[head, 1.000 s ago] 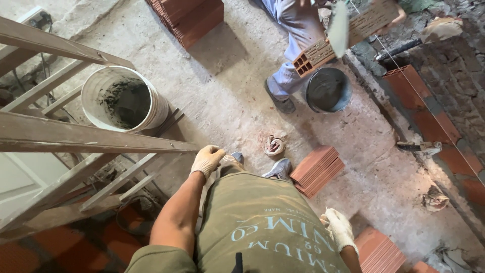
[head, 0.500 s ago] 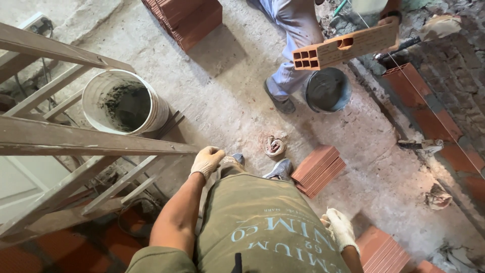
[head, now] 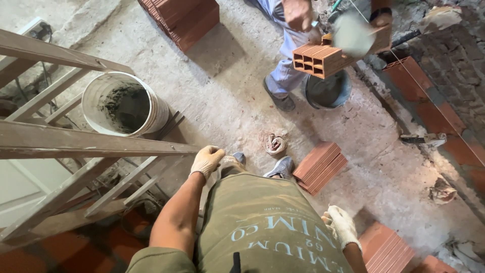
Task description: The person observes another worker laying bricks on a wall. The worker scoops mortar from a bucket using a trowel, applies it to the wall, and places bricks. The recorder remains standing and stationary while watching the process.
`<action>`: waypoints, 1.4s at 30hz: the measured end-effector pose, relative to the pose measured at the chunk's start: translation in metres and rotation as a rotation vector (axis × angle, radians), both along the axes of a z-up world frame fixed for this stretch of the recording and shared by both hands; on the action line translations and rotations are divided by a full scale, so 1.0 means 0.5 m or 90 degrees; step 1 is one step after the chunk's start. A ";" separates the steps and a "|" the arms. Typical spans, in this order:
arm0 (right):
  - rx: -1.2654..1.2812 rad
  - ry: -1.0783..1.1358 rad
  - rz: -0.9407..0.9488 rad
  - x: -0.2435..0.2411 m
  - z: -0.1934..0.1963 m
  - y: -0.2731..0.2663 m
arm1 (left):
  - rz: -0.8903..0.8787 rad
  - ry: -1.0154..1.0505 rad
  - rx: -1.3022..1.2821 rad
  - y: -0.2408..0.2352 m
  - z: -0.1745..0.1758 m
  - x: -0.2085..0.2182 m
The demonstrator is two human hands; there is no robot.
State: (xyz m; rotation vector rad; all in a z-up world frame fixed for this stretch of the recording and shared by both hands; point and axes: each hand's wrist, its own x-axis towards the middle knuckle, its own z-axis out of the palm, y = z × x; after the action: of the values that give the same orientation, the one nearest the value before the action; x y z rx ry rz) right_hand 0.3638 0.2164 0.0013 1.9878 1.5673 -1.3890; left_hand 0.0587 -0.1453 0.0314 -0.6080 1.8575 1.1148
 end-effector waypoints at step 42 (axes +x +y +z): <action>-0.017 0.036 -0.040 -0.005 0.000 -0.025 | 0.016 -0.002 0.002 0.007 0.005 0.008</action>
State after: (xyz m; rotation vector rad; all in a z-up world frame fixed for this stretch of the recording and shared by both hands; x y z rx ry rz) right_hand 0.3615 0.2039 0.0015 2.0151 1.5126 -1.4940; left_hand 0.0626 -0.1417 0.0339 -0.6329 1.8502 1.1316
